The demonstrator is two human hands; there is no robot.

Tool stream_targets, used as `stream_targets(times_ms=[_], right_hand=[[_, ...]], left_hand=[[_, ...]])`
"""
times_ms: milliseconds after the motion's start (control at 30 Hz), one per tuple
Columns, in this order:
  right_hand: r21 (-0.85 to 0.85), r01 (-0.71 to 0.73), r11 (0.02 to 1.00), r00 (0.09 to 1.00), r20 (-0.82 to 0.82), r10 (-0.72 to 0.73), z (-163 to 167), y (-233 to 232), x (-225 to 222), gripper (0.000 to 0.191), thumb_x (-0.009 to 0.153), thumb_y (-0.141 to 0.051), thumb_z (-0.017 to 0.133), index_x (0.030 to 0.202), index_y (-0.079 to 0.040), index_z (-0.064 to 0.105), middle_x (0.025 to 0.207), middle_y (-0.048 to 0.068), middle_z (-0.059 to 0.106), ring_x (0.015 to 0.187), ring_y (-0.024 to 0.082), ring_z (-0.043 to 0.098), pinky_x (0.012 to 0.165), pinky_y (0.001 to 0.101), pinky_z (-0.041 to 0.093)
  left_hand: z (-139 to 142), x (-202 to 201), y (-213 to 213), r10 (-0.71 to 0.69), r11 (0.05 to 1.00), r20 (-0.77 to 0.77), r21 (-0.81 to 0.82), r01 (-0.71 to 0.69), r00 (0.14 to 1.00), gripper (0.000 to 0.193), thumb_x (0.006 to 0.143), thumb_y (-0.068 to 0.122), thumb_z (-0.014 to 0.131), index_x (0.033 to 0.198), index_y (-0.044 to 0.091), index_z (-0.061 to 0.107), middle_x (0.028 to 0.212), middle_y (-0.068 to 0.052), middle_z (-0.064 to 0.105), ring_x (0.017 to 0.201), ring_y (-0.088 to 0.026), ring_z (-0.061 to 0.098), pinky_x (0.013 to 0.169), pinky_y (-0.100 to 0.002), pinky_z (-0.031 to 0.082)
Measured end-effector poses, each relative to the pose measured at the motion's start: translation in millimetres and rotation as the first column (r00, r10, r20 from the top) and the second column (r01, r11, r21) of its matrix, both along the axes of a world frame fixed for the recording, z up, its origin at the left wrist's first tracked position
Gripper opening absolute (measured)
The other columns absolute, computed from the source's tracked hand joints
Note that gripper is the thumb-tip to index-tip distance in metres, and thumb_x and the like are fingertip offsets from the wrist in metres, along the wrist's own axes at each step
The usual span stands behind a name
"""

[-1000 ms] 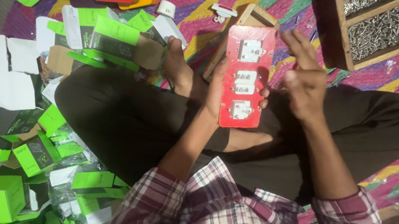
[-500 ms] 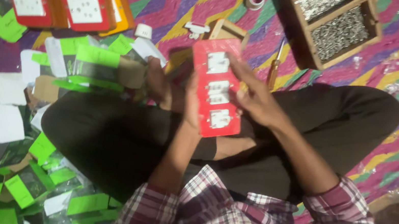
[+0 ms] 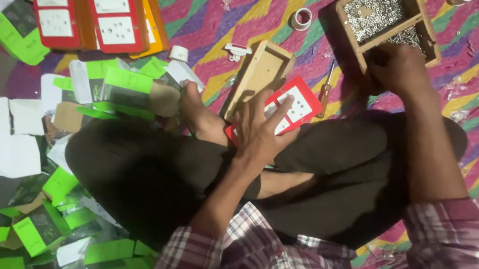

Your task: The person sits on the floor and assembles white electrical socket modules into a red plastic frame. They pick up each socket, insert it into the frame, and secure it with screws using a screwdriver. The person repeats this process for multiple sockets, placing the completed frame aside.

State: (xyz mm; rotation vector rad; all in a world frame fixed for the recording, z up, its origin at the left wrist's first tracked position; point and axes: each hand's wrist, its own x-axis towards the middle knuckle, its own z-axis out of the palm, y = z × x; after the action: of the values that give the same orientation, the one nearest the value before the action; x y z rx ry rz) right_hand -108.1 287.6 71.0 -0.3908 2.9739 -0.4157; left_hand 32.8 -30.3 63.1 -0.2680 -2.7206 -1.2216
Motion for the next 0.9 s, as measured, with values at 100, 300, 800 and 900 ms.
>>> stream_targets(times_ms=[100,300,800,900], right_hand=[[0.012,0.119,0.993,0.991,0.06,-0.119,-7.6,1.6,1.2,0.02,0.087,-0.016,0.08,0.106,-0.011,0.083,0.092,0.018,0.076,0.078,0.033,0.073,0.075,0.0428,0.058],[-0.004,0.107,0.994,0.971,-0.213,-0.105,5.1,9.4,18.1,0.01,0.096,-0.015,0.083,0.099,-0.006,0.084,0.082,0.019,0.073,0.077,0.032,0.071,0.073,0.0402,0.057],[-0.817,0.34,0.466,0.94,0.28,-0.195,1.8,-2.1,34.9,0.016,0.102,0.016,0.053,0.095,0.004,0.063,0.094,0.015,0.068,0.081,0.019,0.067,0.072,0.0319,0.054],[-0.828,0.42,0.372,0.907,0.402,-0.128,13.4,-41.2,57.5,0.015,0.105,0.009,0.059,0.096,0.001,0.067,0.091,0.01,0.071,0.079,0.016,0.069,0.072,0.0287,0.057]], left_hand=[[-5.8,3.9,-0.1,0.013,0.998,-0.073,-0.059,-0.017,0.997,0.063,0.075,0.033,0.088,0.133,0.021,0.065,0.143,-0.014,0.052,0.129,-0.041,0.051,0.103,-0.059,0.04],[-17.3,13.2,-1.3,0.032,0.994,-0.115,-0.098,-0.043,0.993,0.054,0.082,0.034,0.088,0.13,0.021,0.068,0.143,-0.006,0.055,0.127,-0.033,0.053,0.101,-0.056,0.04],[-30.4,16.9,2.8,0.015,0.992,-0.076,-0.125,-0.024,0.997,0.054,0.078,0.034,0.084,0.128,0.023,0.069,0.146,-0.005,0.052,0.13,-0.037,0.049,0.1,-0.057,0.041],[-27.3,12.1,3.0,0.033,0.99,-0.082,-0.132,-0.044,0.996,0.053,0.077,0.033,0.084,0.126,0.023,0.069,0.144,-0.005,0.053,0.129,-0.037,0.049,0.098,-0.056,0.041]])
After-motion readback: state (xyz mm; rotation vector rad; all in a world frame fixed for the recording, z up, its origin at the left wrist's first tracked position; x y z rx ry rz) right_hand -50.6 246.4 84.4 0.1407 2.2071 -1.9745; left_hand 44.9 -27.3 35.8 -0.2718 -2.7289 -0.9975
